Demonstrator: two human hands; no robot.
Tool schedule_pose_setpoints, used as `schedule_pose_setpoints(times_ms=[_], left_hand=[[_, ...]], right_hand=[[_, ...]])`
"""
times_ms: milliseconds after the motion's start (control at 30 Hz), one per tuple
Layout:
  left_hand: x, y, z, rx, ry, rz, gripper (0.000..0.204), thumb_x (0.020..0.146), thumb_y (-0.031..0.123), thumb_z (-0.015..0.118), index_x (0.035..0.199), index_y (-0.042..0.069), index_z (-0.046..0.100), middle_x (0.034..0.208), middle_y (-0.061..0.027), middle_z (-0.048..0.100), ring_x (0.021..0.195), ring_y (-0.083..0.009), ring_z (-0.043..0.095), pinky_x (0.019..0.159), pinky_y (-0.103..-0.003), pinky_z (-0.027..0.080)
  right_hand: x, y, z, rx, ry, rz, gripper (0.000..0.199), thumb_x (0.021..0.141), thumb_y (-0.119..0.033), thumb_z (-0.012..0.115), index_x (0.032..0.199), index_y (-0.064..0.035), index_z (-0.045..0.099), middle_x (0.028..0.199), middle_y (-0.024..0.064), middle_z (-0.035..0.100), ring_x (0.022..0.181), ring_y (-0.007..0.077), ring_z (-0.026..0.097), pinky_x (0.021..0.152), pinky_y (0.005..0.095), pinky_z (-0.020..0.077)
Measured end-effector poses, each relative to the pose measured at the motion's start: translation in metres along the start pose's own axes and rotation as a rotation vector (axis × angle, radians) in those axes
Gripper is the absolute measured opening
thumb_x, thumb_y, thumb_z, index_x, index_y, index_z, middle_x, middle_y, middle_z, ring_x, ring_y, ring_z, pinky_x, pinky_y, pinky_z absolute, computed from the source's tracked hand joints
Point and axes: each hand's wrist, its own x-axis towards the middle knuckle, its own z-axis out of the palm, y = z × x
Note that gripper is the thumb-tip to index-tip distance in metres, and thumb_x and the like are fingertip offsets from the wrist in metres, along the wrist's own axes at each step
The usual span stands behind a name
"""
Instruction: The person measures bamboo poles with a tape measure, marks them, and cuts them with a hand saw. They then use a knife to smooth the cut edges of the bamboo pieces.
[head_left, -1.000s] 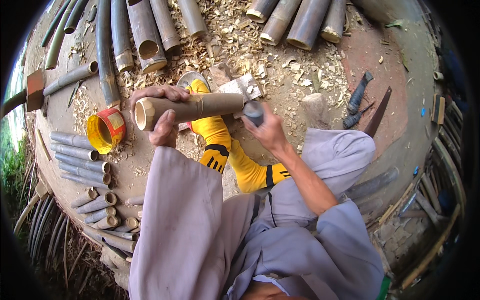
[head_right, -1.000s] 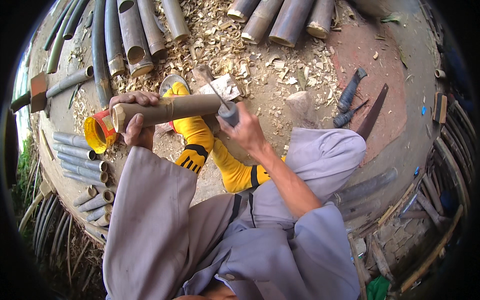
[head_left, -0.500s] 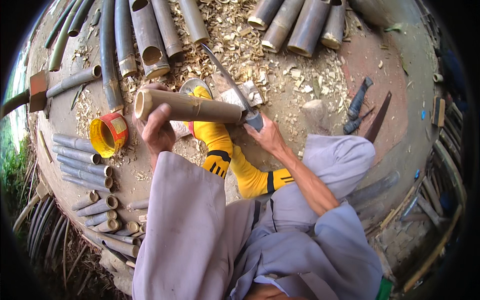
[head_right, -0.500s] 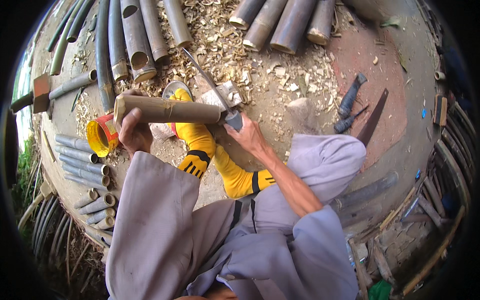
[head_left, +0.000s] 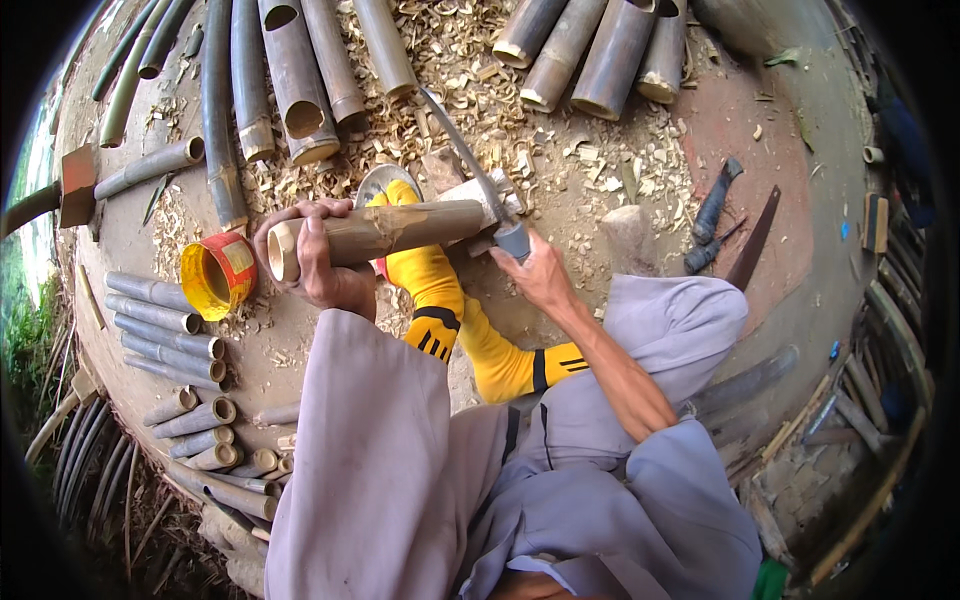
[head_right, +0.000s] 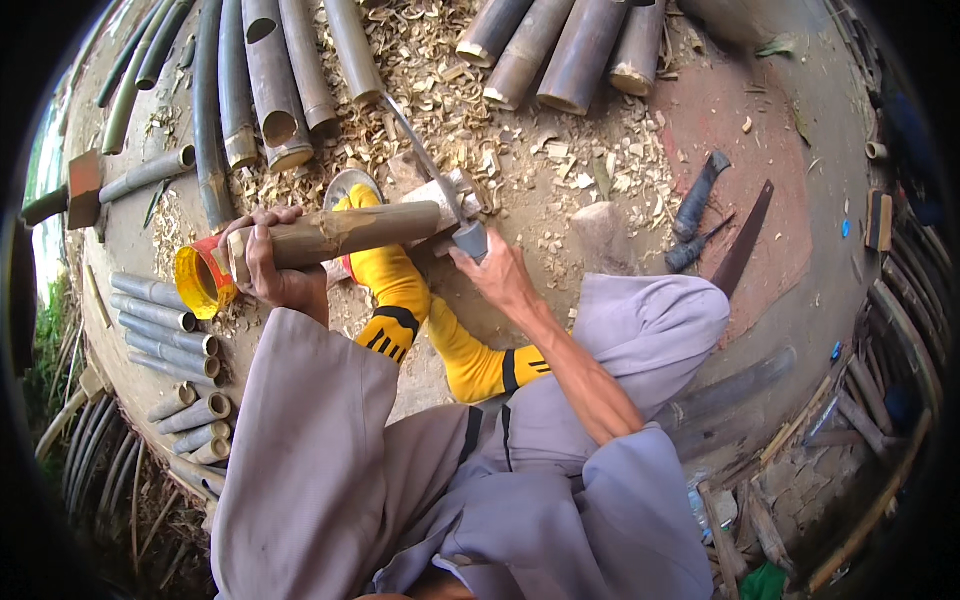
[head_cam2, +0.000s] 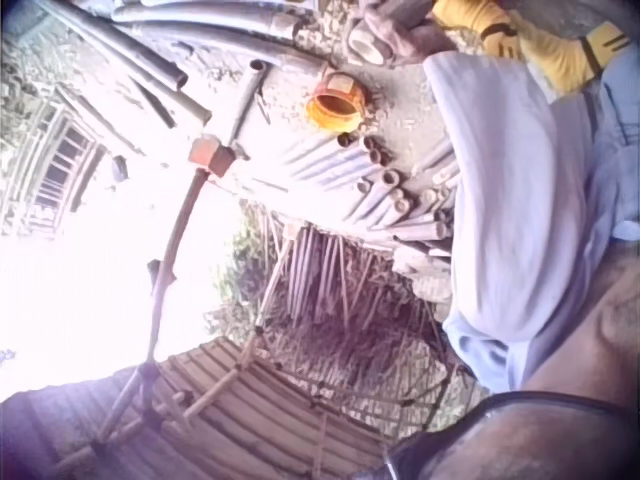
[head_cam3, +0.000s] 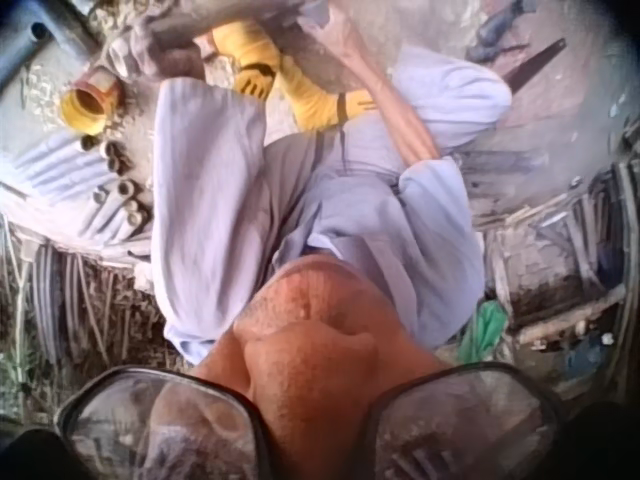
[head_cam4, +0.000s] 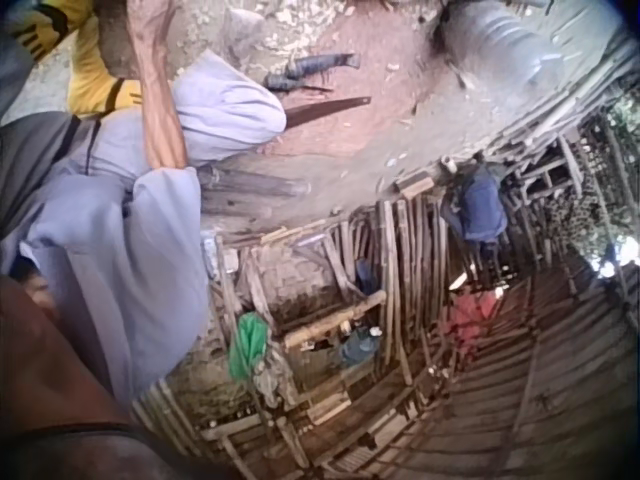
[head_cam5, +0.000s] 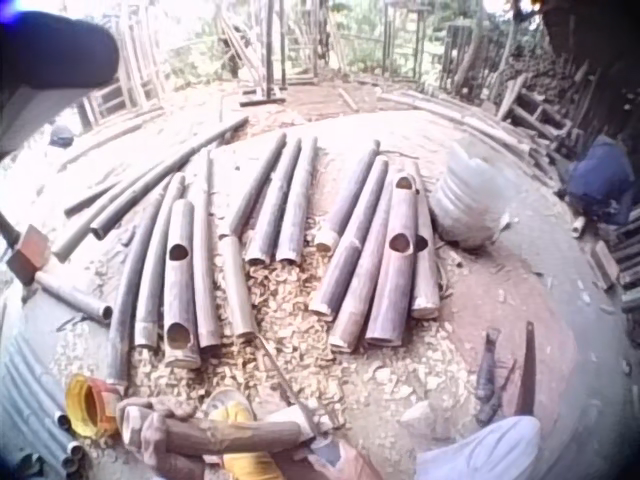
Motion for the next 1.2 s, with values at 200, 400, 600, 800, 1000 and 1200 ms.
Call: schedule_pose_setpoints(times_ms=[200, 400, 600, 800, 1000, 1200], left_hand=[[0.004, -0.004, -0.013, -0.038, -0.126, -0.025, 0.035, 0.073, 0.015, 0.059, 0.104, 0.007, 0.047, 0.083, -0.0103, 0.05, 0.077, -0.0227, 0.053, 0.08, -0.043, 0.047], [0.007, -0.003, -0.012, -0.049, -0.277, -0.028, 0.038, 0.071, 0.016, 0.061, 0.105, 0.007, 0.046, 0.082, -0.0106, 0.05, 0.078, -0.0252, 0.052, 0.08, -0.045, 0.046], [0.017, -0.006, -0.028, -0.022, -0.331, 0.038, 0.04, 0.067, 0.016, 0.066, 0.099, 0.001, 0.048, 0.082, -0.0146, 0.054, 0.077, -0.0279, 0.056, 0.078, -0.044, 0.048], [0.018, 0.005, -0.009, 0.126, -0.145, -0.108, 0.045, 0.075, 0.018, 0.063, 0.112, 0.0, 0.047, 0.089, -0.0162, 0.056, 0.087, -0.0274, 0.057, 0.082, -0.042, 0.047], [0.013, -0.001, -0.005, -0.005, 0.153, -0.002, 0.033, 0.079, 0.012, 0.064, 0.105, 0.001, 0.048, 0.078, -0.0131, 0.058, 0.07, -0.0254, 0.061, 0.07, -0.04, 0.053], [0.007, 0.001, 0.002, 0.105, 0.111, 0.072, 0.028, 0.077, 0.005, 0.06, 0.101, -0.001, 0.048, 0.075, -0.0146, 0.057, 0.065, -0.0261, 0.061, 0.066, -0.039, 0.054]], right_hand=[[-0.023, -0.072, -0.028, 0.13, 0.281, -0.395, 0.034, 0.082, -0.022, 0.071, 0.099, 0.0018, 0.054, 0.075, 0.0077, 0.061, 0.062, 0.0082, 0.057, 0.054, 0.0252, 0.0477], [-0.001, 0.005, -0.001, -0.039, -0.022, -0.009, 0.037, 0.083, -0.028, 0.069, 0.101, 0.001, 0.054, 0.079, 0.0119, 0.067, 0.068, 0.0249, 0.067, 0.059, 0.0317, 0.0534], [-0.018, -0.042, -0.015, 0.184, 0.138, -0.284, 0.036, 0.083, -0.024, 0.07, 0.104, 0.0001, 0.054, 0.073, 0.0049, 0.061, 0.061, 0.0129, 0.06, 0.054, 0.0279, 0.0492], [-0.001, 0.009, 0.0, -0.089, -0.041, -0.059, 0.037, 0.083, -0.028, 0.069, 0.105, -0.0009, 0.057, 0.079, 0.0094, 0.066, 0.07, 0.0194, 0.064, 0.058, 0.0283, 0.0505], [-0.02, -0.049, -0.02, 0.13, 0.131, -0.207, 0.031, 0.083, -0.021, 0.069, 0.101, -0.0002, 0.056, 0.069, 0.0061, 0.061, 0.059, 0.0111, 0.059, 0.054, 0.0266, 0.0478], [-0.001, 0.001, 0.012, 0.001, 0.018, -0.075, 0.035, 0.082, -0.025, 0.07, 0.099, -0.0006, 0.053, 0.08, 0.0149, 0.067, 0.07, 0.0264, 0.068, 0.059, 0.0359, 0.0545]])
